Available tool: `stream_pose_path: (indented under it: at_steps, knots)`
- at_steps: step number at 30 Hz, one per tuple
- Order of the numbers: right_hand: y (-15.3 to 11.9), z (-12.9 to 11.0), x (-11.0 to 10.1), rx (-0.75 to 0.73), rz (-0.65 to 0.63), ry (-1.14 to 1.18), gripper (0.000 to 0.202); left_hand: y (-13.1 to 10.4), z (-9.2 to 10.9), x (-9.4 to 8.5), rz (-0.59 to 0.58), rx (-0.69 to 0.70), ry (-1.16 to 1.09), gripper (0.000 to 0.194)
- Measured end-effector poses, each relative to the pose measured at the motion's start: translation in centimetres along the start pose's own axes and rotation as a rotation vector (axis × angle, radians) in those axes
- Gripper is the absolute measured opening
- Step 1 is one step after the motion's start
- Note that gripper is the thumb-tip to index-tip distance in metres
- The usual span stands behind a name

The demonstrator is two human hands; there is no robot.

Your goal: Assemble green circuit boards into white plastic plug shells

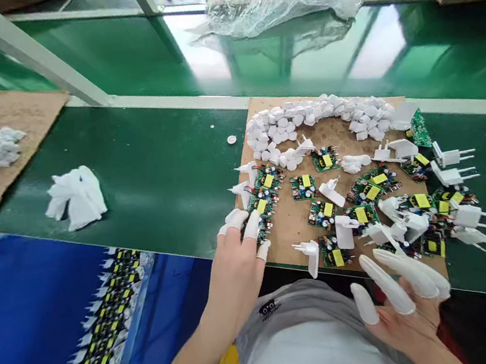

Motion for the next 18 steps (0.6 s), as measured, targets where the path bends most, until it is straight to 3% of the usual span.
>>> stream_pose_path:
  at_steps: [4, 8, 11, 15, 18]
  knots:
    - [3.8, 1.3, -0.9, -0.068, -0.008, 0.022, 0.058, 0.4, -1.0, -0.1, 0.104, 0.01, -0.203, 0.034]
    - [9.4, 2.0, 0.1, -0.236, -0.196, 0.05, 0.049, 0.9, -2.4, -1.0, 0.174, -0.151, -0.519, 0.025]
    - [14.3, 1.8, 3.4, -0.393, -0.304, 0.088, 0.045, 1.5, -3.4, -1.7, 0.273, -0.342, -0.797, 0.016]
    - [20.6, 0.1, 9.5, -0.478, -0.66, 0.076, 0.048, 2.5, -4.7, -2.2, 0.336, -0.524, -1.019, 0.012]
    - [23.8, -1.7, 12.2, -0.553, -0.802, 0.094, 0.033, 2.7, -5.7, -2.6, 0.349, -0.596, -1.096, 0.02]
Point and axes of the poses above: each hand's wrist, its own y-axis towards the middle knuckle, its own x-axis out of the palm, z = x × y, the point moved 1 cm from there along y, towards the middle knuckle, and after that the axes turned 11 degrees about -y, right-handed, at the moved point
